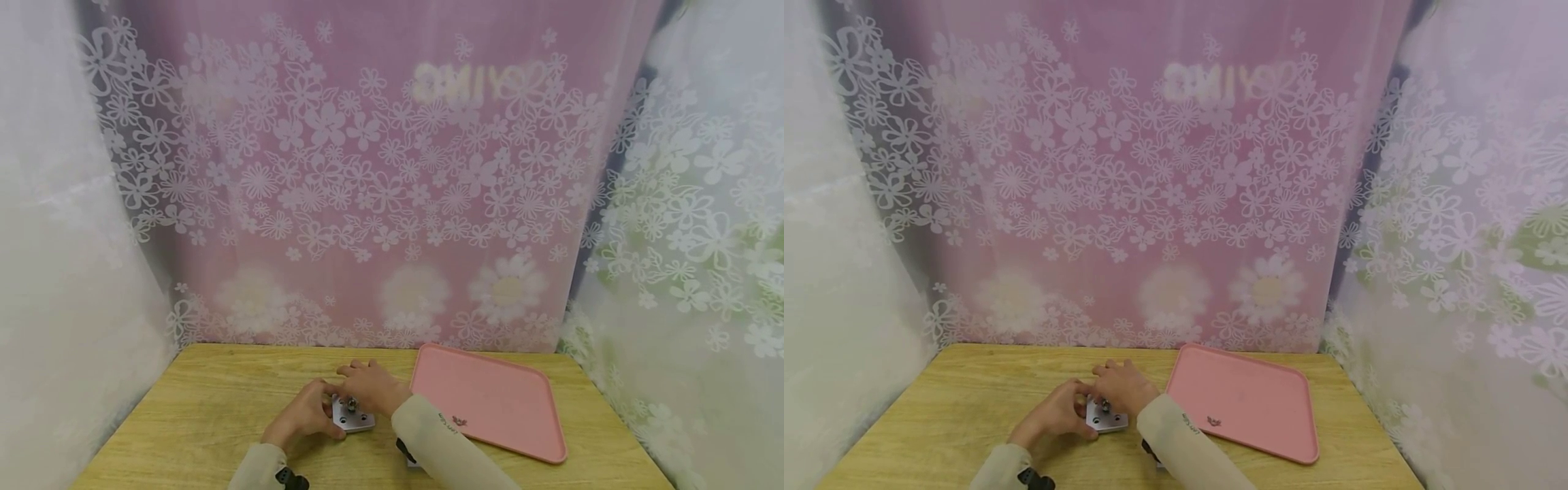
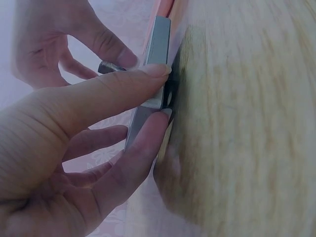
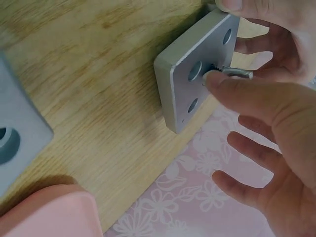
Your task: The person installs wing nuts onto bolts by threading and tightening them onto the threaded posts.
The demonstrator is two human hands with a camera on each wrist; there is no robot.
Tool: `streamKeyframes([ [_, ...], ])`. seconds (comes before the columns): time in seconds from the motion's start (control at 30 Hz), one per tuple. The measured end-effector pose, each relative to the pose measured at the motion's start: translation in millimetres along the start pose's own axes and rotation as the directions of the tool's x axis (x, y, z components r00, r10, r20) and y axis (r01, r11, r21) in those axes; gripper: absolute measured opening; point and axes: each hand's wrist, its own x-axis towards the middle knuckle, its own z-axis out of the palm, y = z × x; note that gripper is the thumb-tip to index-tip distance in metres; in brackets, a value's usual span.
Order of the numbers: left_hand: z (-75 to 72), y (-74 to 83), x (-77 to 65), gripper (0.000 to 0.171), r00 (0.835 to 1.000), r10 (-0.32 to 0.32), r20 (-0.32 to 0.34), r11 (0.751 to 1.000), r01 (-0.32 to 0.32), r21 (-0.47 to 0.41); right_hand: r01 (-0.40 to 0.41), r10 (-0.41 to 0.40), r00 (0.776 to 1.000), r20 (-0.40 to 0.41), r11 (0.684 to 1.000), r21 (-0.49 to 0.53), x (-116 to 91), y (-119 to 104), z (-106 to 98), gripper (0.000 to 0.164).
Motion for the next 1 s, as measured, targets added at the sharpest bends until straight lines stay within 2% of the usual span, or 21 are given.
streamKeyframes([
  [0.17,-0.8,0.1,0.5,0.077,1.000,-0.005,0.009,1.000,0.005,-0.007,-0.018,0.018,1.000,-0.020,0.999,-0.028,0,-3,2,0.022],
  [0.4,-1.0,-0.1,0.7,0.076,1.000,-0.013,0.012,1.000,0.014,-0.027,-0.052,0.049,0.998,-0.036,0.995,-0.084,-2,-6,2,0.030],
  [0.53,-0.5,-0.6,0.7,0.077,1.000,-0.013,0.004,1.000,0.013,-0.023,-0.070,0.068,0.997,-0.034,0.997,-0.041,-2,-3,1,0.030],
  [0.7,-0.1,-1.5,1.1,0.078,1.000,-0.008,0.003,1.000,0.008,-0.021,-0.044,0.048,0.997,-0.057,0.997,0.061,-5,7,-5,0.011],
  [0.87,-0.9,-2.1,1.5,0.073,1.000,-0.004,0.004,1.000,0.004,-0.019,0.019,-0.015,0.999,-0.042,0.995,0.100,-5,11,-10,0.045],
  [1.0,-1.2,-2.3,2.3,0.055,1.000,-0.001,0.011,1.000,0.001,-0.014,0.028,-0.029,1.000,0.007,0.996,0.083,-4,7,-7,0.045],
])
